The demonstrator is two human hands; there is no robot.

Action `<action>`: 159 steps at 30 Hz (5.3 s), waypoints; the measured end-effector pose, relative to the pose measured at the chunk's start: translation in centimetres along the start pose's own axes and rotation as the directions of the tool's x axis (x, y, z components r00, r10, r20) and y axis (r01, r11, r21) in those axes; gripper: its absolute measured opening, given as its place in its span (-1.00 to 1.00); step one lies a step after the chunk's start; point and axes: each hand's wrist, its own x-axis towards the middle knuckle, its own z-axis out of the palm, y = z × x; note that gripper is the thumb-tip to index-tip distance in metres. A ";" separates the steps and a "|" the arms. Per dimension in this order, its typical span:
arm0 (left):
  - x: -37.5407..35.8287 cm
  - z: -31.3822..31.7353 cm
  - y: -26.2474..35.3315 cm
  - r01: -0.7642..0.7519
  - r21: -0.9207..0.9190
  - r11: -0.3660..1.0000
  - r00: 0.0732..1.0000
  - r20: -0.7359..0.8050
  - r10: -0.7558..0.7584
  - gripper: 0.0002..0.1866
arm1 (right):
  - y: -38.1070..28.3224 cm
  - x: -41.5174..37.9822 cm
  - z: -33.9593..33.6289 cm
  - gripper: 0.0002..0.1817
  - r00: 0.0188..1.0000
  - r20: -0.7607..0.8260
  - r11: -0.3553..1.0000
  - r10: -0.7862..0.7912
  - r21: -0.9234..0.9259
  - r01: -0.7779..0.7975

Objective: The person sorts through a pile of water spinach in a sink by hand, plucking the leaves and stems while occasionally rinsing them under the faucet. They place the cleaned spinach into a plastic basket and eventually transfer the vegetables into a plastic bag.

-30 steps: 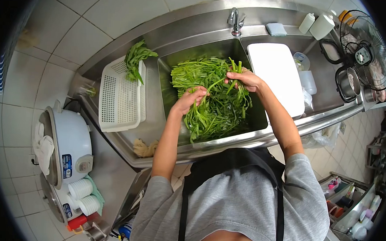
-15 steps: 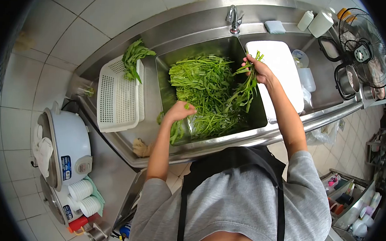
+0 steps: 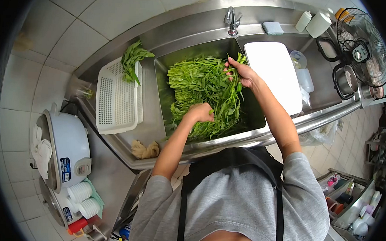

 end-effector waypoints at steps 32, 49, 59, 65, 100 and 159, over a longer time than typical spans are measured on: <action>0.8 -5.0 -1.5 -0.185 -0.410 0.893 0.975 -0.188 0.116 -0.82 | 0.9 0.1 2.7 -0.49 0.982 0.056 0.786 -0.179 -0.592 0.177; 0.9 -5.2 -2.0 -0.057 -0.928 0.367 0.985 0.007 0.170 -0.70 | 1.0 -0.2 4.8 -0.60 0.983 0.110 0.744 -0.148 -0.642 0.184; 2.1 -3.3 -1.0 -0.169 -0.891 0.421 0.915 -0.301 -0.270 -0.72 | 1.9 -0.6 4.9 -0.60 0.933 0.093 0.691 -0.348 -0.647 0.322; 1.6 -0.6 -4.3 -0.376 -0.893 0.248 0.815 -0.446 -0.369 -0.69 | 1.0 0.2 2.6 -0.58 0.949 0.065 0.802 -0.308 -0.518 0.296; 0.0 -1.6 3.6 -0.230 -0.316 0.920 0.966 -0.186 0.177 -0.73 | -0.1 0.2 -3.1 -0.69 0.988 0.141 0.996 0.058 -0.072 -0.048; -2.8 3.4 -14.4 -0.095 -0.950 0.297 0.783 -0.256 -0.567 -0.70 | 17.1 1.4 -6.6 -0.53 0.997 -0.070 -0.349 0.036 -0.936 -0.053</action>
